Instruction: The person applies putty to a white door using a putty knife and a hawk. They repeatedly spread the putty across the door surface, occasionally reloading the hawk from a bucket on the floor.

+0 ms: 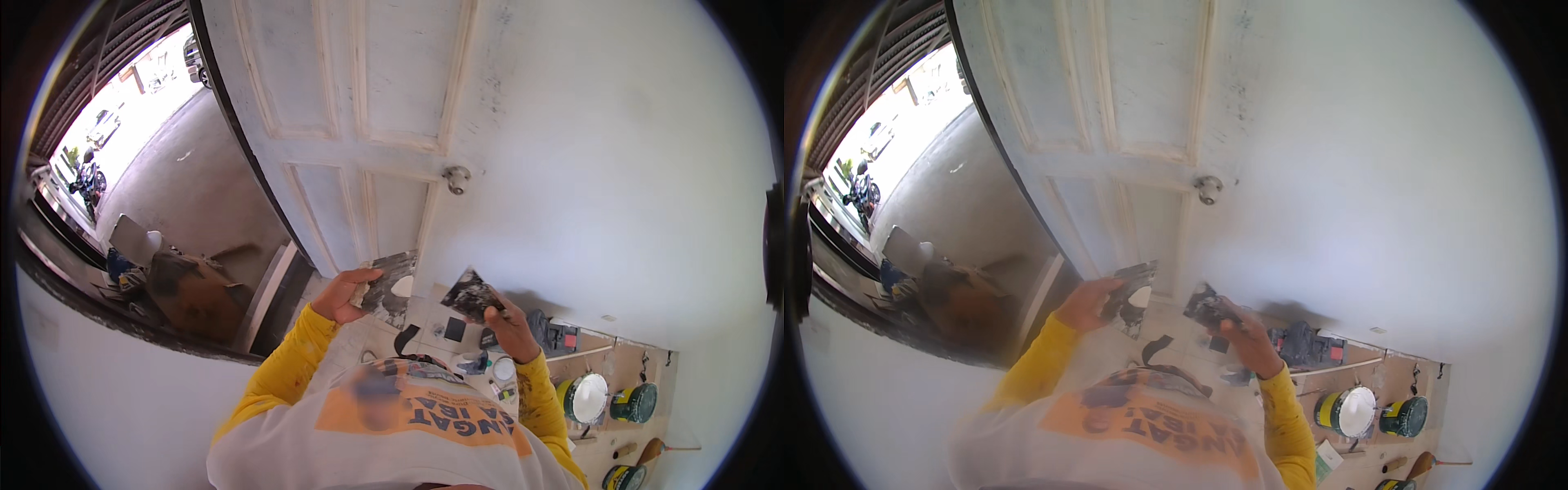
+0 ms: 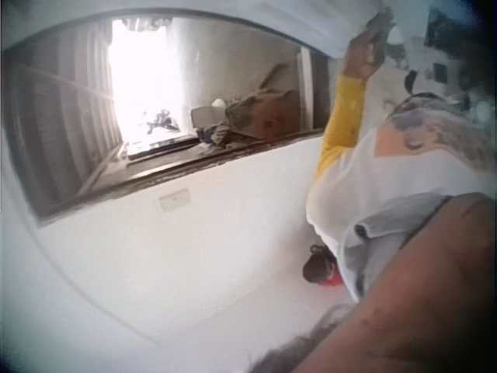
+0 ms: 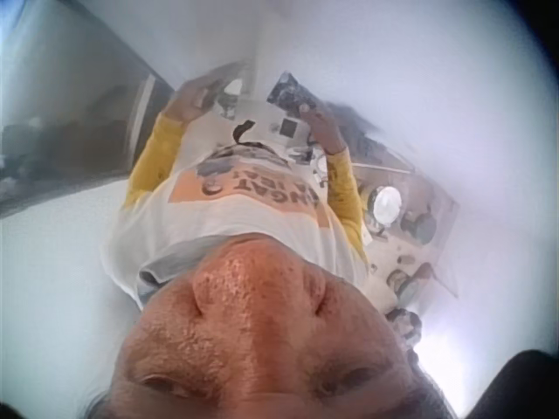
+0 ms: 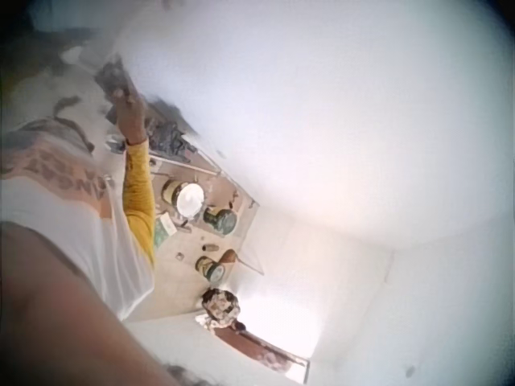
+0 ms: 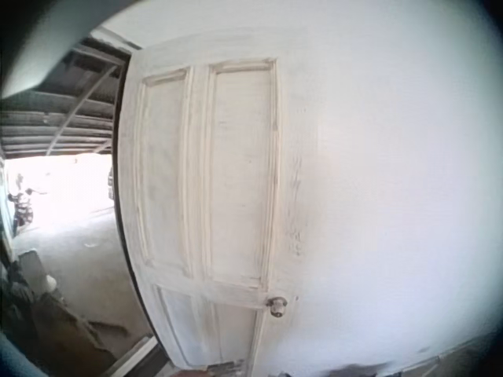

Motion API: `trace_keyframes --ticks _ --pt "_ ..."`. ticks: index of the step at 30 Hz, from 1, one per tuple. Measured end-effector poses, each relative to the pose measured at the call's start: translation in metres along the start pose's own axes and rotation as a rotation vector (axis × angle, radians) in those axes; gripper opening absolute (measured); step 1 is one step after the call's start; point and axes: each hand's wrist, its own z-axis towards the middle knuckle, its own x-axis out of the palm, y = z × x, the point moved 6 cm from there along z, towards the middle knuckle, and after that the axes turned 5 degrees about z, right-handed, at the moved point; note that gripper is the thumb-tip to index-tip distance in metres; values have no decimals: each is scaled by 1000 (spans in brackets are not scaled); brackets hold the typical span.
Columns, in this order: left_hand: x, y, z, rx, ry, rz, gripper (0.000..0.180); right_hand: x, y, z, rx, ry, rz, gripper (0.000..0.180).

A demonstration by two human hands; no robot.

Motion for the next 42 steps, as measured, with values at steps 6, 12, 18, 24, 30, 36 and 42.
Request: trace_keyframes --ticks 6,12,18,24,30,36,42 --pt "-64 -57 6 242 -110 171 62 39 -49 97 -15 113 -222 48" --pt "-85 -78 6 602 -307 430 26 15 -70 186 82 185 -394 40" --pt "-94 -72 29 698 -399 689 45 -4 -79 245 37 286 -145 36" --pt "-87 -94 44 964 -338 1270 68 13 -17 298 -305 564 -448 44" --pt "-85 -128 87 737 -191 895 73 25 66 329 -749 701 -973 59" --pt "-18 -176 85 353 -112 333 61 43 87 325 -809 716 -1149 64" --pt "-29 -185 88 260 -83 395 71 63 80 327 -829 761 -1246 64"
